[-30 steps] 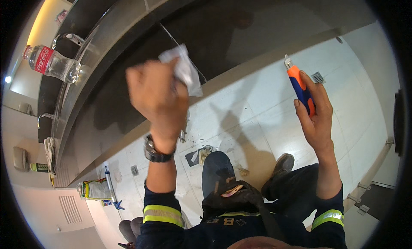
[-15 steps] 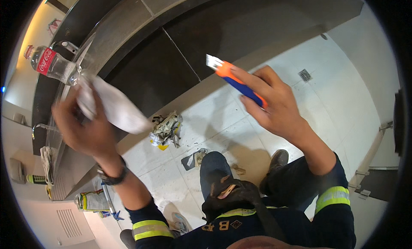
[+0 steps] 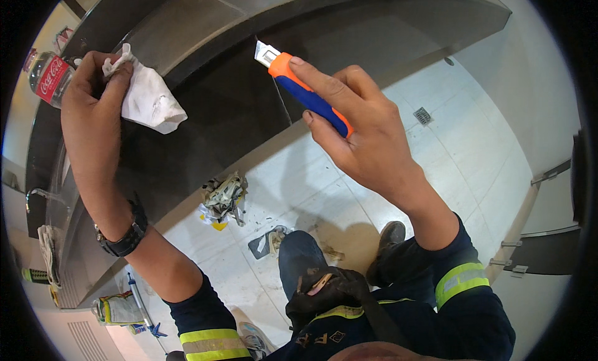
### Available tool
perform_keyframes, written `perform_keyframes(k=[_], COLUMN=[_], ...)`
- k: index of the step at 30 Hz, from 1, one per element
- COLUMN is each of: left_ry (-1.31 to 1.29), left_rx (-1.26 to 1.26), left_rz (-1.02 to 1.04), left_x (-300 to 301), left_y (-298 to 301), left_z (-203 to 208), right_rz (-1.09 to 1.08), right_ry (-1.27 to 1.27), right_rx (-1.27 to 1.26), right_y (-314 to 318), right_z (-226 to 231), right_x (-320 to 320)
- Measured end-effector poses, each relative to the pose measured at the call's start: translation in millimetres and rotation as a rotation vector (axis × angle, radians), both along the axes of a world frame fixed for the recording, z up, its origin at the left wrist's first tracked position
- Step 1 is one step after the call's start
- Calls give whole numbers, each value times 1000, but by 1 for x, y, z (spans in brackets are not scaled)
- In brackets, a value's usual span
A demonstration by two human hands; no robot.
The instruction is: The person uses a utility knife to scrape adhesive residue from a dark countertop, then wipes the area with a white cloth. A Coca-Cola bottle is moved aside and later returned to the counter.
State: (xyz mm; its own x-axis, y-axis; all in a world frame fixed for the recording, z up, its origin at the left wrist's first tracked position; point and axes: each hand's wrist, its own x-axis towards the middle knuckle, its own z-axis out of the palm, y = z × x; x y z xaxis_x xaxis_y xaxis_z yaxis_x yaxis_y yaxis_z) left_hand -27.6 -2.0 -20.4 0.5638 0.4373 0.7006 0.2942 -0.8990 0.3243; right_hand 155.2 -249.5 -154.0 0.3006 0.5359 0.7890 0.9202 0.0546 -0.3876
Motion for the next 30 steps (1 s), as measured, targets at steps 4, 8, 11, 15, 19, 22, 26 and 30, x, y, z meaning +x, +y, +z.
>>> perform_keyframes(k=[4,8,11,15,19,22,26,30], left_ry=[13,43,36,31,33,10,20,61], left_rx=[-8,73,43,64,42,65,62,70], left_rz=[1,25,-17,2,6,14,4,10], left_x=[-2,-4,-5,-5,-6,-4,-5,-6], left_y=[3,3,6,5,6,6,8,11], left_z=[0,1,1,-1,0,-2,-2,2], right_rz=[-24,-51,-43,-30,-15,7,24,-6], right_ry=[97,63,85,124,173,172,43,51], right_rx=[-84,-91,-105,-146,-225,-178,-59,-72], right_y=[-3,-3,-3,-5,-14,-14,-9,-4], right_z=[7,2,-4,-8,-28,-42,-32,-9], right_x=[-7,-8,-8,-11,-14,-12,-3,-2])
